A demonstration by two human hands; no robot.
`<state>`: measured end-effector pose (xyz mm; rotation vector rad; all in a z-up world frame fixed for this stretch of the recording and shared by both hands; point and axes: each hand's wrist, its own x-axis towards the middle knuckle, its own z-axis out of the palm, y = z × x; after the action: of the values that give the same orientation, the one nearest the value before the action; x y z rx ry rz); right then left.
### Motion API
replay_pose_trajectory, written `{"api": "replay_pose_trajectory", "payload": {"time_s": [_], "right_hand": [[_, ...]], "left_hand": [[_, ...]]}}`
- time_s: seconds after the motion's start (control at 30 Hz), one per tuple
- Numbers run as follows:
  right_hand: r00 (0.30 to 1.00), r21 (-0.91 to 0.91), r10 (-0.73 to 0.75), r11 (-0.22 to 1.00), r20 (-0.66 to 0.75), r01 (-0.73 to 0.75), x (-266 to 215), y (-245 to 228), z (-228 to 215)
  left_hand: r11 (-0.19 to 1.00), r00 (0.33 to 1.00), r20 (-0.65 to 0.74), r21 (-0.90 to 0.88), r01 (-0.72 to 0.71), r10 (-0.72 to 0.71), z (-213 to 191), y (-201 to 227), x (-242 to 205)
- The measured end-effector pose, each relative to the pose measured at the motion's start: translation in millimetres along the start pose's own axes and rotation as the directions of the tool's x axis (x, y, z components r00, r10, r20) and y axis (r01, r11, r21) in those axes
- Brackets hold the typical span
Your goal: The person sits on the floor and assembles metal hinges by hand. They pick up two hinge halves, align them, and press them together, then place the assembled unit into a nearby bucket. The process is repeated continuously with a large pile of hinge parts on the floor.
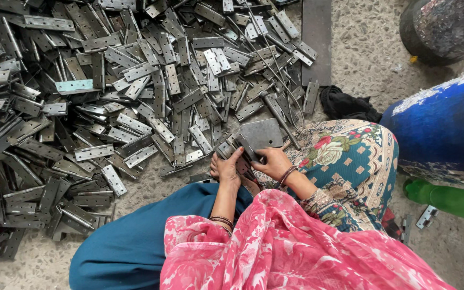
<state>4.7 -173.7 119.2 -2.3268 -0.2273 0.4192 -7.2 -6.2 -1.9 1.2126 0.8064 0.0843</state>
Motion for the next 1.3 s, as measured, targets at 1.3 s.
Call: {"api": "replay_pose_trajectory", "payload": {"time_s": [1.3], "right_hand": [[0.865,-0.543,-0.494,0.753,-0.093,0.372,-18.5,-76.3,3.6]], "left_hand": [[0.722,0.943,0.282,-0.615,0.317,-0.174,-13.1,-5.5,11.9]]}}
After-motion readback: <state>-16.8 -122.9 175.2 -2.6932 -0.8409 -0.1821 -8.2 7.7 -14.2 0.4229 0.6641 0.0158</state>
